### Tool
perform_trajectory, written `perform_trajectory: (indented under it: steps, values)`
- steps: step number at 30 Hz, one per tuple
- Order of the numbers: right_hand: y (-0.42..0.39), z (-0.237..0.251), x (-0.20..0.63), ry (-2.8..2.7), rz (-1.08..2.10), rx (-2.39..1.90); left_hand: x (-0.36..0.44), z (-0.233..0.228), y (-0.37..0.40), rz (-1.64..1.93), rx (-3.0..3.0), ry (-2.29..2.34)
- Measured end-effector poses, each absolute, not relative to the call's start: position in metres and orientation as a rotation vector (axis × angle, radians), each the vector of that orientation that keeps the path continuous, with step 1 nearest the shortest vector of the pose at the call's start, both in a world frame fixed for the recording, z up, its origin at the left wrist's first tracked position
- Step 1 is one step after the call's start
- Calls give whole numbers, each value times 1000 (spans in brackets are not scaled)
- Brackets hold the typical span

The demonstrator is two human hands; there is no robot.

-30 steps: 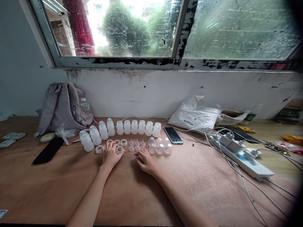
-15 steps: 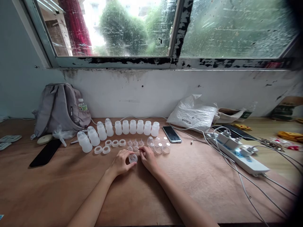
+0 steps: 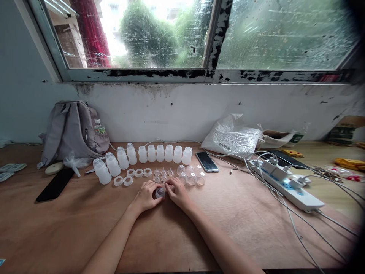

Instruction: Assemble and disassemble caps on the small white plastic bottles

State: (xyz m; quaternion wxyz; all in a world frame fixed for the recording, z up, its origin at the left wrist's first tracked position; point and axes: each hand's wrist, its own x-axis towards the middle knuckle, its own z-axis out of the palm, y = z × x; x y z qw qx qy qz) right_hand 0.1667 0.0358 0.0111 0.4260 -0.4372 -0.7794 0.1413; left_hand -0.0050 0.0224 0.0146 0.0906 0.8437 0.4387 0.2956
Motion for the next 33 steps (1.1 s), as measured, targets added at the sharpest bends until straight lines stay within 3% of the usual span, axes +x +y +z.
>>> perform_trajectory:
  steps: [8,23,27,33]
  values:
    - [30,11,162,-2138,316,-1008,-4,18,22,866,2499,1288]
    - [27,9,158,-1996,326,-949,-4,14,26,915,2359,1271]
    - [26,18,159,-1764,538,-1020,0,18,24,1042,2185,1185]
    - [34,20,163,-1386,1095,-1004,4,27,14,1136,2095,1109]
